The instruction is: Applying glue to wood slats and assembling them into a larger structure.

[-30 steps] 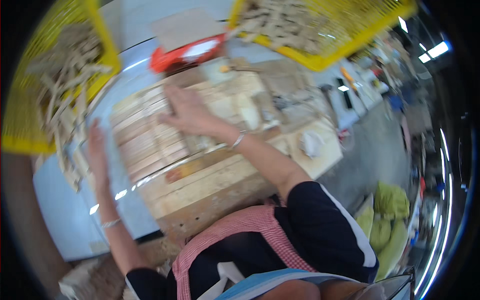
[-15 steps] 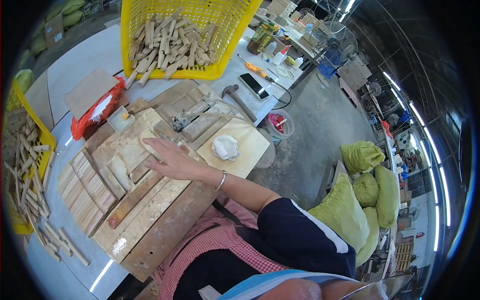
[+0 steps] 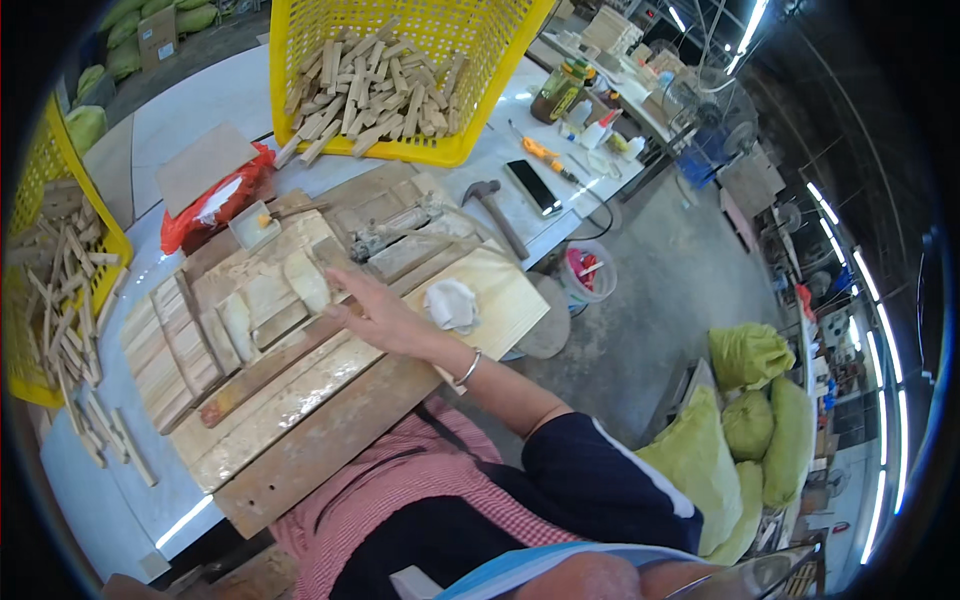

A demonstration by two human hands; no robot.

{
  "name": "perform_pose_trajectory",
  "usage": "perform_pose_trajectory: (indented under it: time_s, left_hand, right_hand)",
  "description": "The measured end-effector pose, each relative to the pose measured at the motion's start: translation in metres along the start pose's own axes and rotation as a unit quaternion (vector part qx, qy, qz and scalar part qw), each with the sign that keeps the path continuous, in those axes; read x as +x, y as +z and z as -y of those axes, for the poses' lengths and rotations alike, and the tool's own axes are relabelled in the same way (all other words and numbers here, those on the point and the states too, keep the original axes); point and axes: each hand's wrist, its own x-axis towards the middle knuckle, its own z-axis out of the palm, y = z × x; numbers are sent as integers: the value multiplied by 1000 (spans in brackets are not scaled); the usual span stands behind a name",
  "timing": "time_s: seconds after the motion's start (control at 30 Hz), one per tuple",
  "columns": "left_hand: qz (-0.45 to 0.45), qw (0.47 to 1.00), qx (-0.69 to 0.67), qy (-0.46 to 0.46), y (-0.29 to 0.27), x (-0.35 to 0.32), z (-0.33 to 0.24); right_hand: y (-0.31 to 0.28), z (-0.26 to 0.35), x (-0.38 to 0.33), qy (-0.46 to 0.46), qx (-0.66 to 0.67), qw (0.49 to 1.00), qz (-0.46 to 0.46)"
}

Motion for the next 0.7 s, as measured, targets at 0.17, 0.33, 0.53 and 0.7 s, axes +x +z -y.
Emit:
perform_pose_trajectory:
  time_s: [0.17, 0.33, 0.53, 0.7]
  left_hand:
    - [0, 996, 83, -32, -35, -25, -19]
    - [0, 972, 208, -105, -112, -81, -33]
    - [43, 882, 449, -138, -108, -139, 23]
    - [45, 799, 579, -154, -125, -136, 70]
  right_hand:
    - [22, -6, 22, -18, -61, 998, 20]
    - [30, 44, 81, -75, -59, 993, 65]
    - [130, 69, 172, -227, -52, 964, 126]
    - [191, 57, 214, -233, -100, 957, 142]
